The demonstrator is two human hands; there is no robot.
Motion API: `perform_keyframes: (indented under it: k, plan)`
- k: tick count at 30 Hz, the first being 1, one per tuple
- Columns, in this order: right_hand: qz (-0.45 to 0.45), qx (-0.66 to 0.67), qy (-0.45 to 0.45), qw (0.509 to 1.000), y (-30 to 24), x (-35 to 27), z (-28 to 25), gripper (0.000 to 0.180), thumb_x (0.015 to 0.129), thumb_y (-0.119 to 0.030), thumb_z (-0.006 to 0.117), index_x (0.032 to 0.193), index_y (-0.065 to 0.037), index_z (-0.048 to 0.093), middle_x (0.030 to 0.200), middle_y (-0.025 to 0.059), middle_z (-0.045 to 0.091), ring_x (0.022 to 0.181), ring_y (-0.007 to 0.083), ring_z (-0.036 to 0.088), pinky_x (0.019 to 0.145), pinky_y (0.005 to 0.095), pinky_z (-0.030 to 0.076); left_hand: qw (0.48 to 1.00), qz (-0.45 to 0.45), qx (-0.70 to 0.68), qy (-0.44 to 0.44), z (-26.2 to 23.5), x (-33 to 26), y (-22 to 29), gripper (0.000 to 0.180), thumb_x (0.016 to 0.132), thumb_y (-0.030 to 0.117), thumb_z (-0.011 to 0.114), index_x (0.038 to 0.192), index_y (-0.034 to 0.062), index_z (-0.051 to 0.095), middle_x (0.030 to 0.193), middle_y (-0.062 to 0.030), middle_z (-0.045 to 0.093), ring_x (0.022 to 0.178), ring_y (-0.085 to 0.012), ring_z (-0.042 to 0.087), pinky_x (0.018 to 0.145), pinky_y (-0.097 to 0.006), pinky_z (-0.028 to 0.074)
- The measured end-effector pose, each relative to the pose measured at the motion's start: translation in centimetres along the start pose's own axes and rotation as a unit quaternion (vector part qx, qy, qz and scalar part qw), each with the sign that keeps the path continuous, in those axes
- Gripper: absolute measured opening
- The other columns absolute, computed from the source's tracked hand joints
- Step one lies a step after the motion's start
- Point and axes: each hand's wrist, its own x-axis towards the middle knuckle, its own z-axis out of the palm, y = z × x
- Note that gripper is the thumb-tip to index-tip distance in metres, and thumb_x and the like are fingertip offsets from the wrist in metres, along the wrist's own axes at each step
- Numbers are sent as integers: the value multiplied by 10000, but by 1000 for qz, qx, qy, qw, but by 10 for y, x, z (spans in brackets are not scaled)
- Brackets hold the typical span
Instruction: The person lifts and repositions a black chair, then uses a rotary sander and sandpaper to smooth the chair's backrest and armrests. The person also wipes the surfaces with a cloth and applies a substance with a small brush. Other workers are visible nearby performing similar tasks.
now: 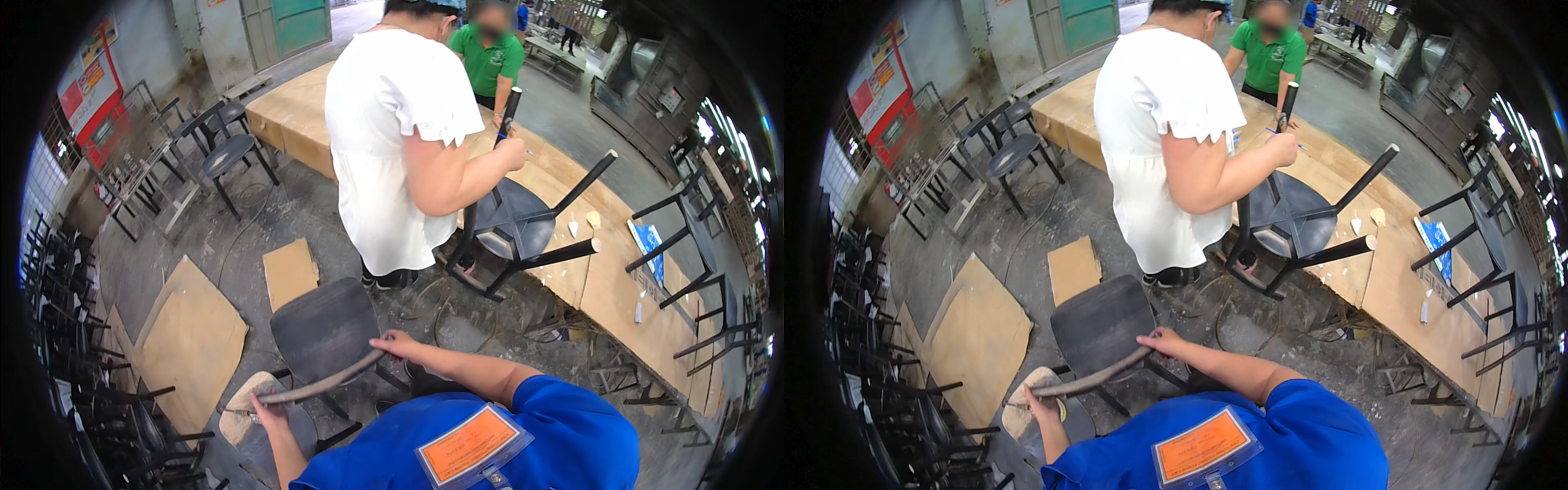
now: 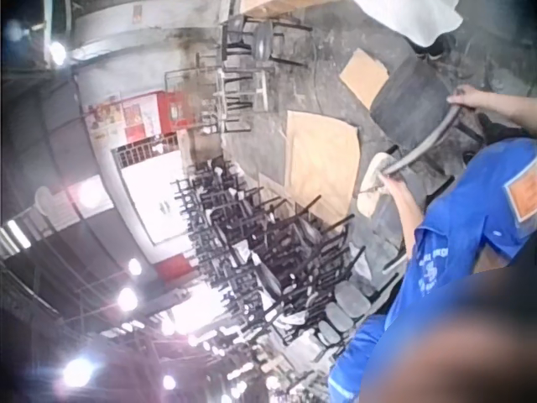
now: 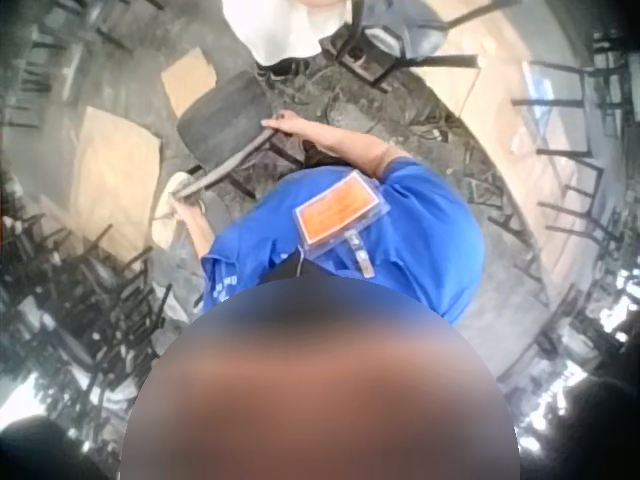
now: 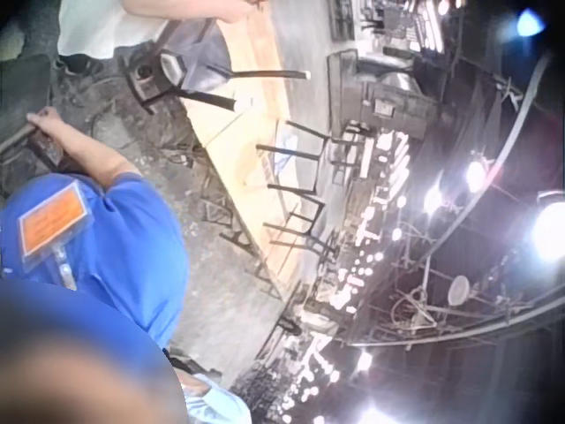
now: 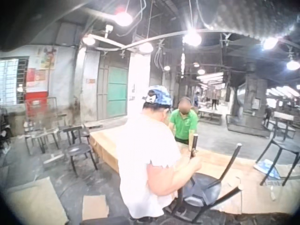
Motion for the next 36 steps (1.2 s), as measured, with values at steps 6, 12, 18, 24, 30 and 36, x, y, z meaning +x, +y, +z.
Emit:
perform_keyframes:
  k: [6, 12, 18, 24, 30, 36]
  plan:
    - [13, 1, 22, 1000, -29, 20, 4, 536, 738, -529, 692, 924, -36, 593, 626, 49, 548, 465, 126, 507, 412, 273, 411, 999, 8, -46, -12, 69, -7, 7, 348, 824, 449, 633, 906, 157, 462, 803, -85, 595, 742, -245, 600, 728, -364, 521]
    - [-4, -8, -51, 999, -46, 37, -7, 448, 790, -508, 654, 823, -61, 631, 577, 20, 532, 439, 105, 485, 412, 244, 379, 998, -13, -38, 44, 85, 2, 14, 344, 792, 444, 669, 866, 188, 453, 745, -63, 580, 705, -222, 586, 688, -392, 501]
    - [-21, -40, -73, 996, -101, 65, -22, 451, 790, -497, 661, 807, -47, 646, 546, 12, 510, 423, 88, 454, 391, 236, 343, 998, 20, -29, 59, 138, 27, 29, 306, 795, 397, 668, 805, 176, 457, 626, -69, 519, 602, -248, 550, 624, -420, 497]
    - [-80, 42, -81, 993, -193, 77, -60, 500, 800, -457, 672, 927, 26, 636, 595, 22, 542, 454, 84, 490, 411, 233, 368, 993, 109, 10, 32, 238, 34, 91, 299, 753, 347, 704, 826, 152, 490, 632, -75, 528, 590, -242, 548, 595, -396, 487]
    - [-125, 25, -97, 987, -246, 71, -58, 415, 813, -417, 672, 905, -14, 632, 686, 18, 542, 619, 110, 539, 542, 255, 422, 991, 126, 22, 31, 291, -7, 151, 259, 743, 299, 693, 789, 141, 494, 637, -70, 516, 576, -226, 532, 564, -364, 476]
    - [-291, -58, -131, 946, -265, 78, -47, 212, 852, -247, 636, 861, -35, 625, 694, -14, 552, 684, 71, 498, 635, 237, 407, 991, 119, -51, 38, 289, -8, 170, 224, 771, 301, 648, 749, 141, 493, 613, -86, 510, 570, -235, 530, 571, -391, 464]
